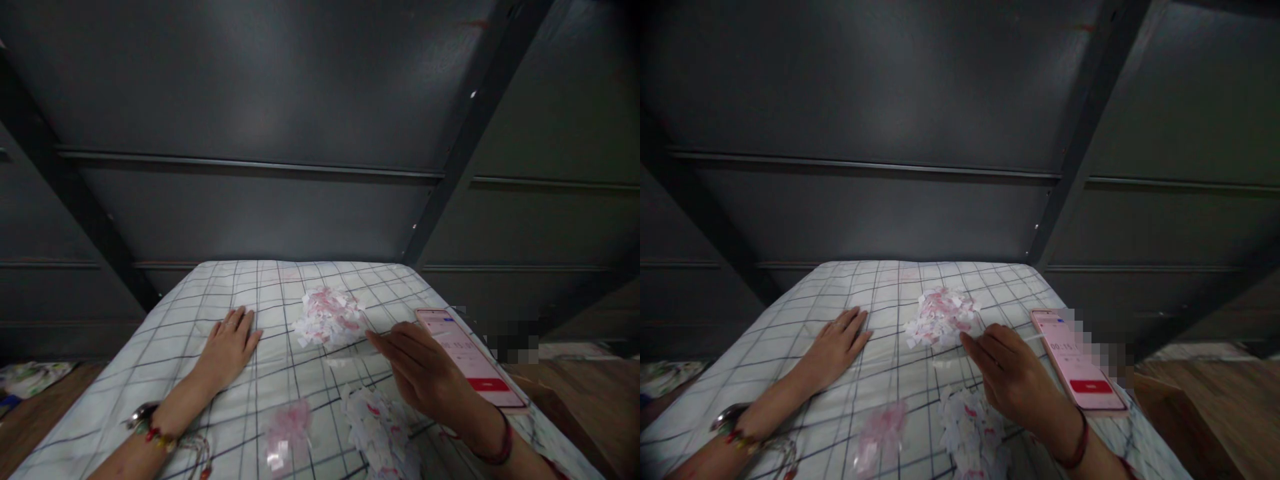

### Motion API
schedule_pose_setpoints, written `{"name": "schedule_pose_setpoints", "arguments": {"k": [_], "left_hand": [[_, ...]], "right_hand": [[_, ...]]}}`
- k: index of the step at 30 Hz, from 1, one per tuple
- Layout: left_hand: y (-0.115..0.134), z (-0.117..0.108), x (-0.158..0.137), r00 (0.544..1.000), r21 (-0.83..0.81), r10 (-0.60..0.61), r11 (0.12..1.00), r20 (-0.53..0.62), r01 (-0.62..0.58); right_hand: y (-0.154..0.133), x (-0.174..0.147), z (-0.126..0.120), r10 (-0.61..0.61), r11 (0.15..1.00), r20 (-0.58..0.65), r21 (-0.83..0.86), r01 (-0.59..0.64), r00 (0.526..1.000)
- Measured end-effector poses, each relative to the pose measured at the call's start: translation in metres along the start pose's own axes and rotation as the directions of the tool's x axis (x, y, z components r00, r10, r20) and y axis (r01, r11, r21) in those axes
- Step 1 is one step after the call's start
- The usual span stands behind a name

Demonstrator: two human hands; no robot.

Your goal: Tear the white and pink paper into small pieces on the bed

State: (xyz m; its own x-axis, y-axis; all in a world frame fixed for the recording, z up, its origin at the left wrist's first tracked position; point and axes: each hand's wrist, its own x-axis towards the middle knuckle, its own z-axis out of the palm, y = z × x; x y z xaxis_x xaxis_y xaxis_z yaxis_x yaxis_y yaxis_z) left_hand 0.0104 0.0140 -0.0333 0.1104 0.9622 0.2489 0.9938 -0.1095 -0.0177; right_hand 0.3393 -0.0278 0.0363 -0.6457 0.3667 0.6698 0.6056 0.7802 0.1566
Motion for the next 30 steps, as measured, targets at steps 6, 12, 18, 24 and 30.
{"name": "schedule_pose_setpoints", "arguments": {"k": [6, 12, 18, 24, 30], "left_hand": [[-0.001, 0.002, 0.000, 1.000, 0.003, 0.009, 1.000, -0.017, -0.009], [0.000, 0.000, 0.000, 1.000, 0.019, 0.012, 1.000, 0.013, -0.012], [0.000, 0.000, 0.001, 1.000, 0.037, 0.016, 0.999, 0.005, -0.016], [0.000, 0.000, 0.000, 1.000, 0.017, 0.017, 1.000, 0.000, -0.017], [0.000, 0.001, 0.000, 1.000, 0.014, 0.019, 1.000, -0.012, -0.019]], "right_hand": [[0.004, -0.002, -0.003, 0.008, 1.000, 0.002, -0.025, -0.008, 1.000], [0.000, 0.005, -0.003, -0.041, 0.998, 0.003, -0.057, 0.041, 0.999], [-0.003, 0.005, -0.003, -0.056, 0.997, -0.025, -0.050, 0.055, 0.998], [0.008, 0.000, -0.004, -0.023, 0.996, 0.013, -0.084, 0.024, 1.000], [0.000, 0.004, -0.002, -0.068, 0.997, -0.006, -0.039, 0.068, 0.998]]}}
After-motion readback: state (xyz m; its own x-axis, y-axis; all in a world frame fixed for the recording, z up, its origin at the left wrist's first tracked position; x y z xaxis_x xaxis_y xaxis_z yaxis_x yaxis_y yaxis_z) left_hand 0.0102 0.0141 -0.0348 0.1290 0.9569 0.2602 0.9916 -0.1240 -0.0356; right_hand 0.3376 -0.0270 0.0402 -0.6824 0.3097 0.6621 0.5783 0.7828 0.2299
